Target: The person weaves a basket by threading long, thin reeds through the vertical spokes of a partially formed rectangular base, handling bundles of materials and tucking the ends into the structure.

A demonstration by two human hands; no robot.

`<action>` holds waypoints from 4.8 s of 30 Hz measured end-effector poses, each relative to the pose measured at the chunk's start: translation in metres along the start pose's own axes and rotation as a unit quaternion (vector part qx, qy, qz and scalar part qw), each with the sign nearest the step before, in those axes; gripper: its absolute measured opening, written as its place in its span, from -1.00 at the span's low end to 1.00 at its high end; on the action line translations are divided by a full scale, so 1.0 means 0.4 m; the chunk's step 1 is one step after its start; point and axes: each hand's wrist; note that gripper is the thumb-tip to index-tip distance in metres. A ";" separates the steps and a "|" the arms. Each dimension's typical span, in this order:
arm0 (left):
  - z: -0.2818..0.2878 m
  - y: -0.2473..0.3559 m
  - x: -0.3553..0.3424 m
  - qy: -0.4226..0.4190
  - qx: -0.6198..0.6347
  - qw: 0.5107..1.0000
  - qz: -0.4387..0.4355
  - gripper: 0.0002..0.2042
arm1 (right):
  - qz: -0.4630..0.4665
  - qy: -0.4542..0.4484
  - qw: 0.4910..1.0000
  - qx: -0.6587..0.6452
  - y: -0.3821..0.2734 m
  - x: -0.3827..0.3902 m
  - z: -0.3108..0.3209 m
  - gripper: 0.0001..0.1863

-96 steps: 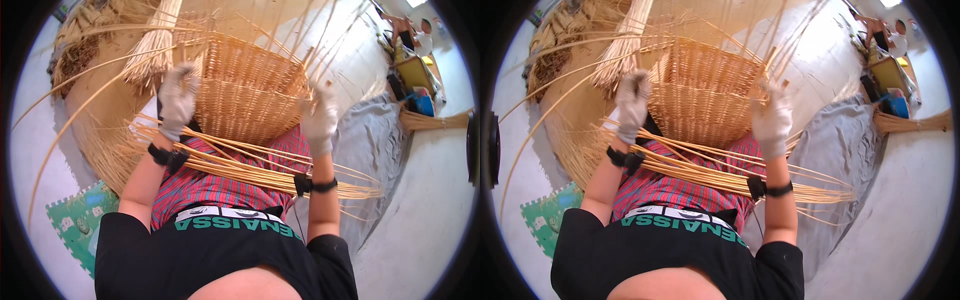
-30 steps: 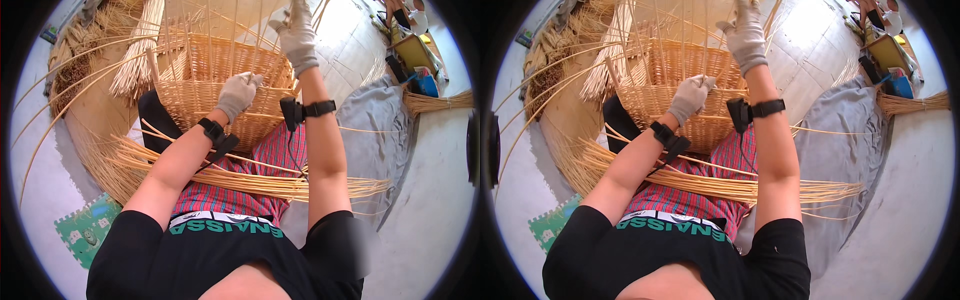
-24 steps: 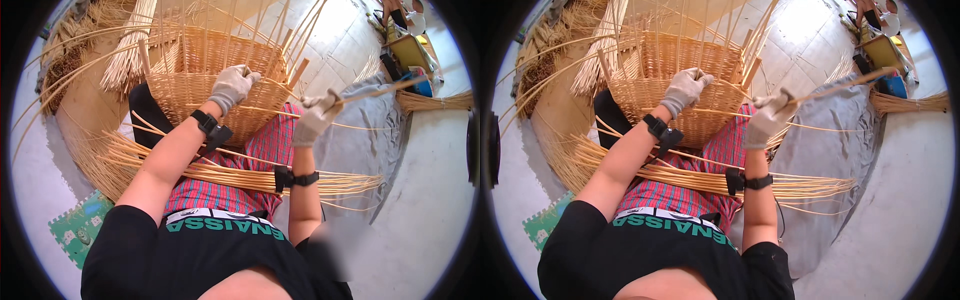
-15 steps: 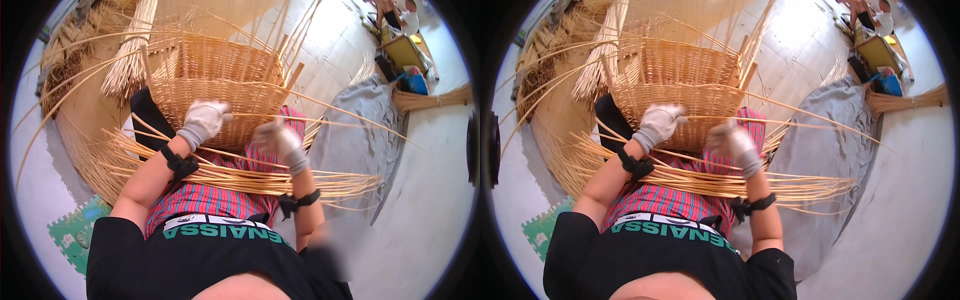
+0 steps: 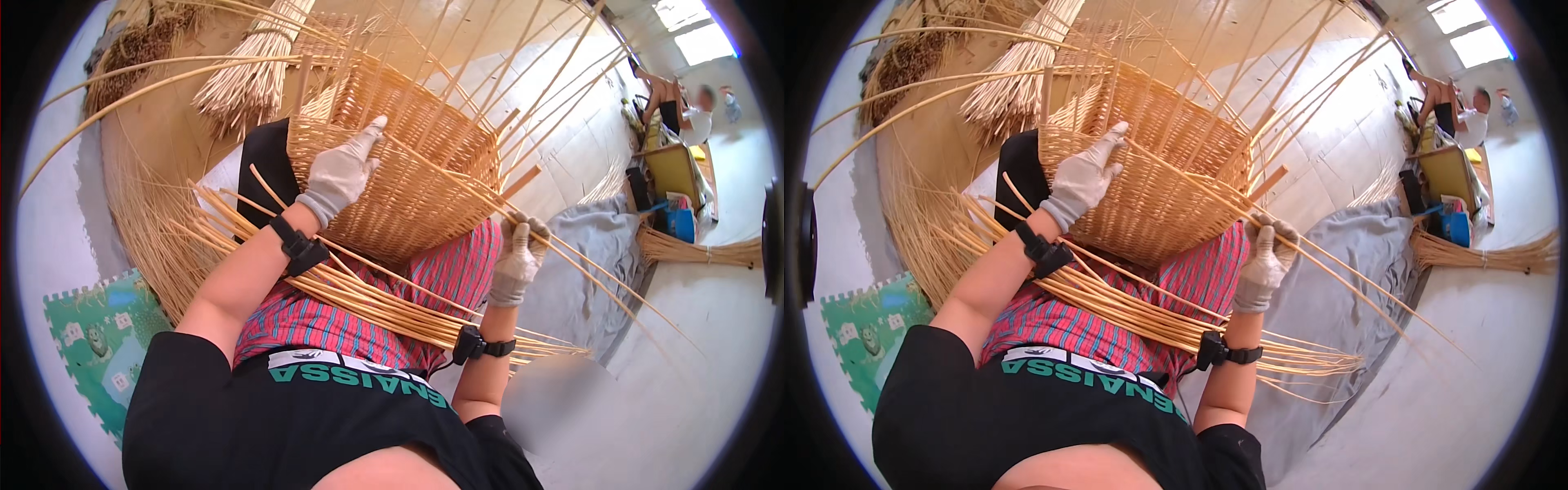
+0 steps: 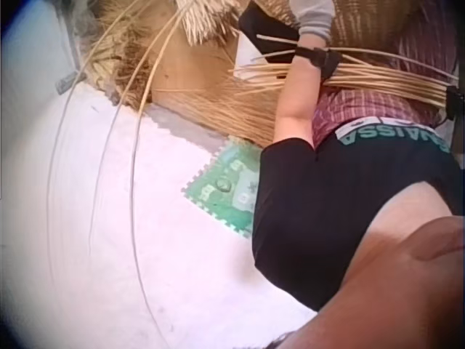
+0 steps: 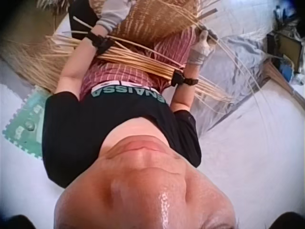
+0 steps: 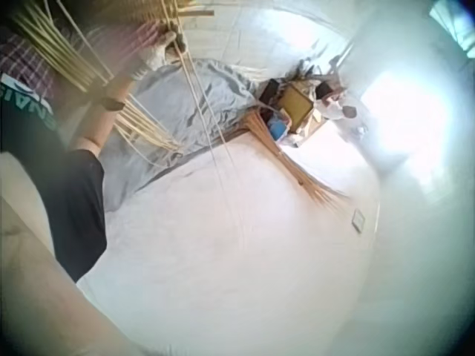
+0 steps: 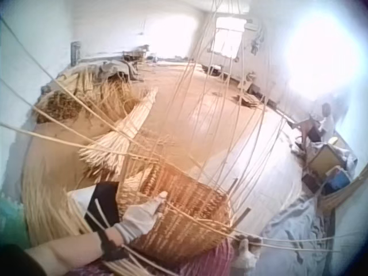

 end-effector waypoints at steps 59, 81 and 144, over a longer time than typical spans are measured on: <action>-0.246 0.380 -0.112 -0.141 0.296 0.937 0.121 -0.61 | -0.053 -0.117 0.979 0.160 -0.037 -0.588 -0.078 -0.68; -0.278 0.238 -0.052 -0.041 0.444 0.885 -0.137 -0.64 | 0.056 -0.080 0.976 0.196 0.072 -0.073 -0.248 -0.64; 0.077 0.058 -0.042 0.153 0.040 0.983 -0.097 -0.47 | -0.101 0.037 0.979 0.171 0.019 -0.016 -0.143 -0.84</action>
Point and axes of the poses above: each hand's wrist, its own x-axis away from the middle knuckle, its own z-axis out of the back of the hand, y = z × x, and after that the axes turned 1 degree about -z, right-handed
